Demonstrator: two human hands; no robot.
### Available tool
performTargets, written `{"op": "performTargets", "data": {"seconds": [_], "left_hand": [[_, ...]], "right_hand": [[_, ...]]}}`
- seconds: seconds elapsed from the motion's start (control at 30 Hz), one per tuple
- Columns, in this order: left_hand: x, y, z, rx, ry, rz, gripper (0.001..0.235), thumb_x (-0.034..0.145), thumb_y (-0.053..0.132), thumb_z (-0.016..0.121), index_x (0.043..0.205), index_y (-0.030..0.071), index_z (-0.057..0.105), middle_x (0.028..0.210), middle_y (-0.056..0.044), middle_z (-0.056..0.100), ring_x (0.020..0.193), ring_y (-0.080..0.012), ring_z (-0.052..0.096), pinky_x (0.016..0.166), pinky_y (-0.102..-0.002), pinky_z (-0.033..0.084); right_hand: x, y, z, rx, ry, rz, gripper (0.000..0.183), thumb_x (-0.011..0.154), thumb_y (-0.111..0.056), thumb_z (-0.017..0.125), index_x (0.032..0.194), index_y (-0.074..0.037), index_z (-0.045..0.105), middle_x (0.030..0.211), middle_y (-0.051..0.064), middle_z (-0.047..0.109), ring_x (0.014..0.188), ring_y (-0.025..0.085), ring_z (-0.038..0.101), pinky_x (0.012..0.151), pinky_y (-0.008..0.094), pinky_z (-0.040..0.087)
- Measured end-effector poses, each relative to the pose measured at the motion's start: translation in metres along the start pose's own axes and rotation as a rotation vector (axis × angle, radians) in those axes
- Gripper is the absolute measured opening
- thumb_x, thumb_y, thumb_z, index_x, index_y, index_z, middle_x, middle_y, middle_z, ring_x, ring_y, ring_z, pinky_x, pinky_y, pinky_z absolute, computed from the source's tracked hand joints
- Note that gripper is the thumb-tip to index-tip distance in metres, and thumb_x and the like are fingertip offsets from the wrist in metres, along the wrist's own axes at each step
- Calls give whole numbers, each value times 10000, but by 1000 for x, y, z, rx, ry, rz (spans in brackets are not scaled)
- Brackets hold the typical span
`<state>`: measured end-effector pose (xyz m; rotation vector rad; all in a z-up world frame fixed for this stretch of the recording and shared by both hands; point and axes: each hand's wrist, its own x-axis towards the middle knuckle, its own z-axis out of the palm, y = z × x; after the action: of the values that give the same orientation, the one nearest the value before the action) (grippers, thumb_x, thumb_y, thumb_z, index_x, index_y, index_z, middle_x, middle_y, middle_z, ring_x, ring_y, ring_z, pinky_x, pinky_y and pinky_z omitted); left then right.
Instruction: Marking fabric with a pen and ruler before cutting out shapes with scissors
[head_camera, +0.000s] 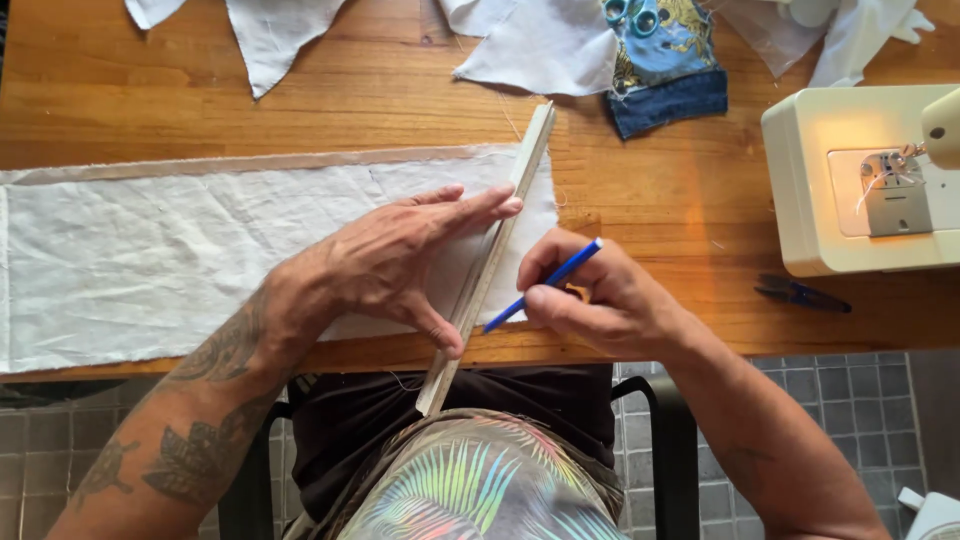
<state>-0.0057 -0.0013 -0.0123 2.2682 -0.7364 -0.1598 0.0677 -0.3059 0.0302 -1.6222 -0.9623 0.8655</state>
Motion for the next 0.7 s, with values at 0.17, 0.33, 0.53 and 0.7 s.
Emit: {"op": "performTargets", "data": {"seconds": [0.17, 0.33, 0.53, 0.7], "left_hand": [[2, 1, 0, 9, 5, 3, 1776, 536, 819, 1038, 1850, 69, 109, 1886, -43, 476, 1751, -394, 394, 1442, -482, 209], [1, -4, 3, 20, 34, 44, 1786, 542, 846, 1016, 1839, 22, 105, 1870, -104, 497, 1759, -351, 399, 1444, -457, 223], [-1, -3, 1, 21, 41, 39, 1786, 540, 820, 1052, 1836, 36, 106, 1868, -93, 505, 1742, -404, 424, 1430, -474, 243], [2, 10, -4, 37, -27, -49, 1902, 542, 807, 1086, 1809, -62, -35, 1909, -60, 426, 1763, -462, 300, 1385, -478, 298]], "right_hand": [[4, 8, 4, -42, 23, -3, 144, 1150, -230, 661, 1145, -91, 698, 875, 9, 815, 717, 91, 676, 681, 256, 546], [12, 9, 4, -137, -5, -44, 137, 1157, -238, 644, 1138, -106, 677, 861, -1, 821, 753, 101, 753, 734, 257, 595], [21, 10, -9, -184, 10, 2, 142, 1132, -245, 681, 1178, -113, 709, 886, 12, 873, 746, 86, 767, 683, 251, 587], [47, 12, -61, -208, 100, -83, 111, 1170, -118, 691, 1217, -21, 665, 928, 114, 842, 727, 149, 776, 585, 249, 589]]}}
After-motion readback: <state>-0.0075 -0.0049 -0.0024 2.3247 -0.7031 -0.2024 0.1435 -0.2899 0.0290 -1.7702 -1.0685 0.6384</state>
